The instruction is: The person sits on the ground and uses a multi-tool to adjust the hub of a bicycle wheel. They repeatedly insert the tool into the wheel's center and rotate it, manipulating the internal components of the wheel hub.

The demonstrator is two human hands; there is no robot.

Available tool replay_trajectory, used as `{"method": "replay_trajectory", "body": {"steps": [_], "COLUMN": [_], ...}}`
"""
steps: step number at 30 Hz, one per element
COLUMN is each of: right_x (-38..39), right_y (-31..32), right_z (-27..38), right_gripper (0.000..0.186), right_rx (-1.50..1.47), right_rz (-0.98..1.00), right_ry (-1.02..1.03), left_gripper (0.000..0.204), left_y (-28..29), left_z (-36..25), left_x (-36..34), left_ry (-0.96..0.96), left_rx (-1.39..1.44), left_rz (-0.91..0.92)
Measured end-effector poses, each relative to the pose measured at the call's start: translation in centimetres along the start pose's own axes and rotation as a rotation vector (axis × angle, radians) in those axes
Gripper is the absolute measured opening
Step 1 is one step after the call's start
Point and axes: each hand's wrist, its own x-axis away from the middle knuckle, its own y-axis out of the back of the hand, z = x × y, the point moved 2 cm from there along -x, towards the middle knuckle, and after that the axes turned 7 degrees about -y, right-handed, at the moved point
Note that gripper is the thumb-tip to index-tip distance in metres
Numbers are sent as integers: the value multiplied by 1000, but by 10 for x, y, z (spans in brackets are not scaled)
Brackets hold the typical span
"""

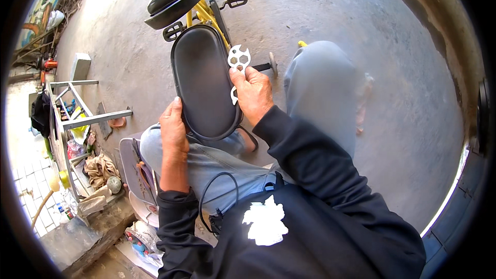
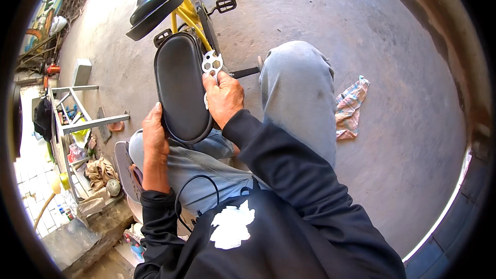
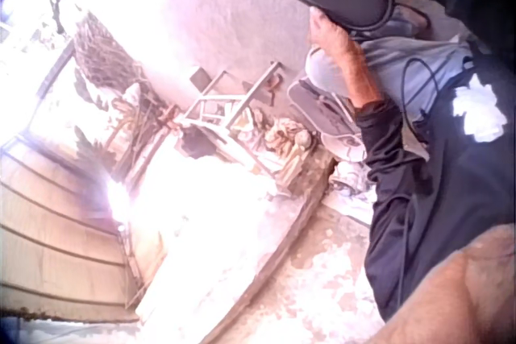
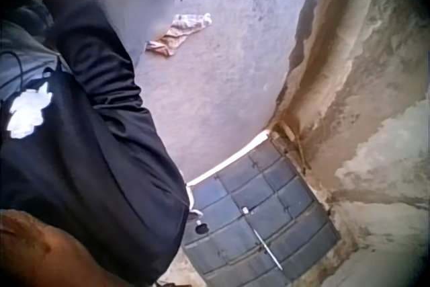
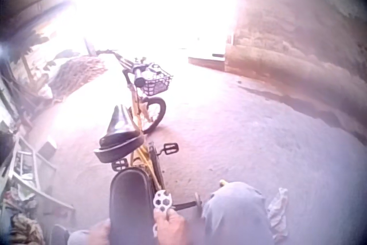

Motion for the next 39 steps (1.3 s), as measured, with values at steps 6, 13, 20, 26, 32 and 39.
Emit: {"method": "replay_trajectory", "body": {"steps": [6,13,20,26,32,39], "right_x": [14,42,57,63,70,71], "right_y": [3,34,41,44,53,59], "right_z": [3,31,18,29,42,52], "right_gripper": [21,22,21,23,22,19], "right_rx": [-28,-136,161,183,212,92], "right_rz": [-61,192,391,415,363,370], "right_ry": [97,-152,-163,-129,-156,-207], "left_gripper": [33,33,33,34,35,37], "left_y": [-26,2,5,10,-26,-52], "left_z": [12,3,-14,-40,-61,-75], "left_x": [16,-22,-84,-157,-193,-227], "left_ry": [-210,-220,-262,-259,-261,-314], "left_rx": [-128,-92,-211,-270,-319,-390], "left_rz": [-160,-173,-112,-86,-8,-4]}}
